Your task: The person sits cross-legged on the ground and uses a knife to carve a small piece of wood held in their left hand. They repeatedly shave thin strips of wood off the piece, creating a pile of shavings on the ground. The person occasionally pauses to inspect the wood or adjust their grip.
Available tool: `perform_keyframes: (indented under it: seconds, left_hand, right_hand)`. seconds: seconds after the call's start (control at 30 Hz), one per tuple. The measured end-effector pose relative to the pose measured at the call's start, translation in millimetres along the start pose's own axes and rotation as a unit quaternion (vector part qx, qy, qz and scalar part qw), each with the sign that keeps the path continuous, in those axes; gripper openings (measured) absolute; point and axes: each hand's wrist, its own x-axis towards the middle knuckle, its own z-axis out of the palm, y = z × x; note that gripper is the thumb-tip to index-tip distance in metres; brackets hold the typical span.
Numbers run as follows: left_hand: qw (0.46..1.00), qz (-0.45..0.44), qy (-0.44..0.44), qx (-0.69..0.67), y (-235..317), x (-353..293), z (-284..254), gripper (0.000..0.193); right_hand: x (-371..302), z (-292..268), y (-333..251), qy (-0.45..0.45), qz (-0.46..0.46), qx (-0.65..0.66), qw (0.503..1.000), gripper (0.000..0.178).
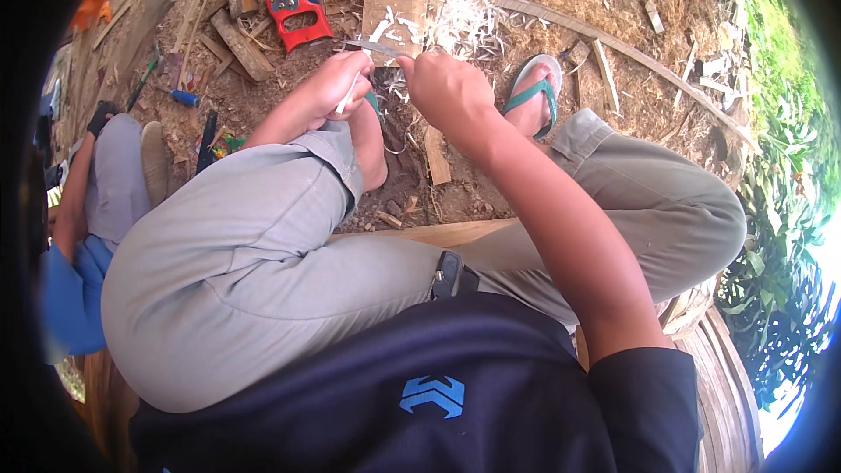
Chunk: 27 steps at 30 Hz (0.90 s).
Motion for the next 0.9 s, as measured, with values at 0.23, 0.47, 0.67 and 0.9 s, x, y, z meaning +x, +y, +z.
perform_keyframes:
  seconds: [0.23, 0.47, 0.67, 0.9]
  left_hand:
    - [1.000, 0.002, 0.007, 0.007, -1, 1, -2, 0.018]
    - [1.000, -0.017, 0.006, -0.016, 8, -3, 4, 0.016]
    - [1.000, -0.004, -0.006, -0.013, 4, -3, 0, 0.016]
    - [1.000, -0.007, -0.005, -0.006, 2, 1, -1, 0.017]
  right_hand:
    - [5, -2, -12, -0.067, 0.072, -0.015, 0.995, 0.052]
    - [39, 13, 36, -0.114, 0.074, 0.025, 0.990, 0.060]
    - [26, 1, 27, -0.104, 0.055, 0.066, 0.991, 0.058]
    - [22, -6, 12, -0.126, 0.060, 0.068, 0.988, 0.058]
